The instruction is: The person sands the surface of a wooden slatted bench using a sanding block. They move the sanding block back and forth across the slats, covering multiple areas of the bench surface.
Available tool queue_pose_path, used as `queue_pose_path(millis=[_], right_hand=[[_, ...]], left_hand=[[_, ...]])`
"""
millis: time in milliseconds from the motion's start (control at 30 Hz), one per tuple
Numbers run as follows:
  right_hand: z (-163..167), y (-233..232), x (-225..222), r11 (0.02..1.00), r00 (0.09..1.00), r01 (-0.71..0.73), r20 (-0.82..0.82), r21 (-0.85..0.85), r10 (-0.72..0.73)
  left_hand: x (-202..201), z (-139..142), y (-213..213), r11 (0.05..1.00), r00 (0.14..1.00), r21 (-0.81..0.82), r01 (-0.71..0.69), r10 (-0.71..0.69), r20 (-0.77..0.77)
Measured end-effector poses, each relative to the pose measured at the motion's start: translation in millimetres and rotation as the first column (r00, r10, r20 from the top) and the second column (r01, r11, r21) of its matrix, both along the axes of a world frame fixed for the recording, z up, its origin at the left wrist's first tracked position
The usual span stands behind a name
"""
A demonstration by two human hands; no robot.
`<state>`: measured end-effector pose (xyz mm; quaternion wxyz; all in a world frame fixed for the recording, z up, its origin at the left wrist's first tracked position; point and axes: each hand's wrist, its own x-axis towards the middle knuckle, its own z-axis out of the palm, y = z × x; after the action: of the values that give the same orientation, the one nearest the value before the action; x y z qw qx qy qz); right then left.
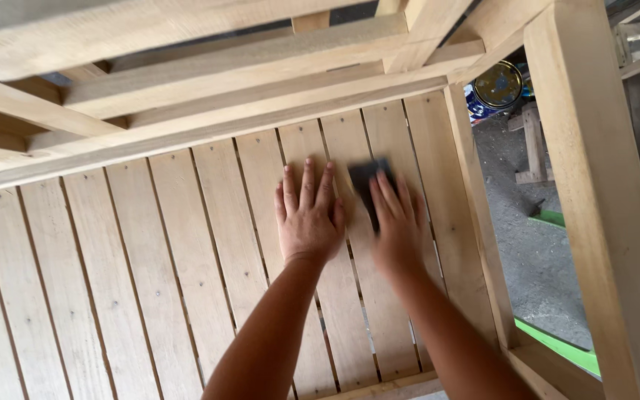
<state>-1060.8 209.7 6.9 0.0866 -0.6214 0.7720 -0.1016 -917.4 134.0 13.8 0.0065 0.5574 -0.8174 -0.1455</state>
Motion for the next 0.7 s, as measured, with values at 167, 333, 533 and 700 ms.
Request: queue_pose_path(millis=[167, 333, 533, 700], right_hand=[[10.1, 12.4, 4.2, 0.989, 0.998, 0.014, -0.069, 0.146, -0.004], [-15.2, -82.6, -21.6, 0.992, 0.987, -0.09, -0.144, -0.087, 0.076], [-5.1, -4.2, -6.0, 0.999, 0.995, -0.022, -0.093, 0.029, 0.025], [6.3, 24.1, 10.0, 0.998, 0.997, -0.006, -0.082, 0.055, 0.011]], left_hand=[[0.2, -0.6, -0.3, 1.0, 1.0, -0.002, 0.006, -0.006, 0.0], [2.3, -3.6, 0.8, 1.0, 1.0, 0.007, -0.006, 0.006, -0.016], [3.4, -1.7, 0.6, 1.0, 0.999, -0.013, -0.005, 0.004, -0.045], [2.6, 2.2, 0.0, 1.0, 0.999, 0.001, -0.011, 0.011, -0.049]])
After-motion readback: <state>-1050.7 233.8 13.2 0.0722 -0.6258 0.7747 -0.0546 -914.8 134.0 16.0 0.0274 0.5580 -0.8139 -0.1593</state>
